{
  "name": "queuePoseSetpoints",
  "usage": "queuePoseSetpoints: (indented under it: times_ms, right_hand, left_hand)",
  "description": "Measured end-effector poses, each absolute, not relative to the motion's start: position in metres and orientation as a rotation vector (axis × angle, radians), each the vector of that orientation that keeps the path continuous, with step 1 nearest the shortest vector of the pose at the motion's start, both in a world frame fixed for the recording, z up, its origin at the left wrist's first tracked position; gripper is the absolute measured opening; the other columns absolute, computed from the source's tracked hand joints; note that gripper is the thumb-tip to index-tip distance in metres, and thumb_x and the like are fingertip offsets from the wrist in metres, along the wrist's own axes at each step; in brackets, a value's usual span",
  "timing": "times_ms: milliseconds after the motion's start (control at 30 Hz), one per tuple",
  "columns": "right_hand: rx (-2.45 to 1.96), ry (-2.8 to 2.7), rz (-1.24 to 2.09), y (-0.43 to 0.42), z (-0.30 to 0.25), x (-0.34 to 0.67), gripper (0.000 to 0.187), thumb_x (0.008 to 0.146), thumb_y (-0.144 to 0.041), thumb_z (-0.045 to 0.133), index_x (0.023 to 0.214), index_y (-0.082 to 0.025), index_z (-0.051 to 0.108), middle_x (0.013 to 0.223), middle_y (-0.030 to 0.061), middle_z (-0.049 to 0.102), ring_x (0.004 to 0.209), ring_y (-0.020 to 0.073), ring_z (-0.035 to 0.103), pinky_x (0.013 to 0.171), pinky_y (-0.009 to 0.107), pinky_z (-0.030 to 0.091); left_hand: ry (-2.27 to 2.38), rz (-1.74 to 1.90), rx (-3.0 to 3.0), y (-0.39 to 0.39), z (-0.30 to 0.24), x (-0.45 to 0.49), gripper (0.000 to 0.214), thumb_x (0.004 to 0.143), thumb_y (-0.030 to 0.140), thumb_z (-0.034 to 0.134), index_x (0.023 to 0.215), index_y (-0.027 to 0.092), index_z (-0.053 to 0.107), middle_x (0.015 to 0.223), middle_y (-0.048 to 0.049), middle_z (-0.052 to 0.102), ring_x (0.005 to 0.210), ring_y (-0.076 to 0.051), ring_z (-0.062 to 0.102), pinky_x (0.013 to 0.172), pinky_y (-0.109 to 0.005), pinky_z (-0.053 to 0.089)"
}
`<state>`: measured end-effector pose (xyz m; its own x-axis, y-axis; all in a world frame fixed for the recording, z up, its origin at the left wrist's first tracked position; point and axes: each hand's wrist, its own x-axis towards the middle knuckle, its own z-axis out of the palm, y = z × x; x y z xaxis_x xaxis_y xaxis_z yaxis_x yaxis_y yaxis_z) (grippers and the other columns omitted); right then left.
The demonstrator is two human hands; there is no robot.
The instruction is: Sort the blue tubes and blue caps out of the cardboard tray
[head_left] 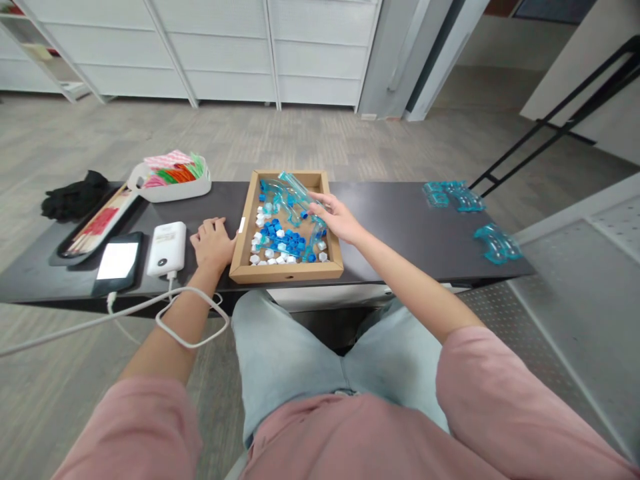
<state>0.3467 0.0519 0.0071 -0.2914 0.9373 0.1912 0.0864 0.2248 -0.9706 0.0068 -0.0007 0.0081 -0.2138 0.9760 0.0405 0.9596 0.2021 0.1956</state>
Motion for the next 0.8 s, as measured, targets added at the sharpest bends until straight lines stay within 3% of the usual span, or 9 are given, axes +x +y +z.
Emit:
queuePoseSetpoints:
  times_ms: [133,300,467,633,800]
  right_hand:
    - [-0.989,-1.647,1.116,0.048,0.001,0.347,0.079,0.102,-0.087,0.074,0.163,-0.037,0.072,0.153,0.011,0.058,0.136,0.0324,0.072,0.115,0.058,0.07]
    - [-1.005,-1.682,1.012,0.048,0.008,0.35,0.079,0.108,-0.087,0.065,0.169,-0.038,0.069,0.153,0.0108,0.057,0.128,0.0273,0.075,0.116,0.051,0.068]
    - [-1.299,-1.75,0.55,0.062,0.021,0.392,0.074,0.117,-0.08,0.051,0.177,-0.038,0.063,0.145,0.0126,0.061,0.136,0.0279,0.067,0.12,0.046,0.062]
    - [-1.622,-1.622,0.163,0.077,0.021,0.483,0.059,0.119,-0.06,0.059,0.168,-0.03,0.073,0.133,0.013,0.063,0.14,0.0289,0.061,0.131,0.049,0.051]
    - [-1.946,-1.497,0.037,0.078,0.017,0.564,0.056,0.117,-0.042,0.058,0.163,-0.015,0.075,0.147,0.0206,0.059,0.141,0.031,0.063,0.13,0.046,0.05]
  left_hand:
    - [2.387,0.264,1.907,-0.003,0.01,0.008,0.069,0.114,0.044,0.042,0.17,0.005,0.053,0.173,-0.0356,0.052,0.16,-0.048,0.05,0.131,-0.062,0.038]
    - [2.335,0.256,1.882,-0.003,0.015,0.008,0.076,0.115,0.048,0.04,0.173,0.001,0.049,0.175,-0.0359,0.048,0.162,-0.049,0.046,0.134,-0.063,0.035]
    - [2.353,0.215,1.863,-0.003,0.017,0.009,0.079,0.112,0.049,0.036,0.174,0.002,0.049,0.175,-0.0353,0.047,0.163,-0.05,0.045,0.135,-0.064,0.035]
    - [2.421,0.137,1.866,0.0,0.01,0.007,0.085,0.11,0.051,0.018,0.17,0.002,0.052,0.173,-0.0375,0.049,0.16,-0.051,0.05,0.133,-0.065,0.039]
    - [2.477,0.159,1.861,0.003,-0.001,0.001,0.083,0.108,0.046,0.011,0.172,0.012,0.051,0.173,-0.0352,0.053,0.163,-0.048,0.051,0.131,-0.064,0.041]
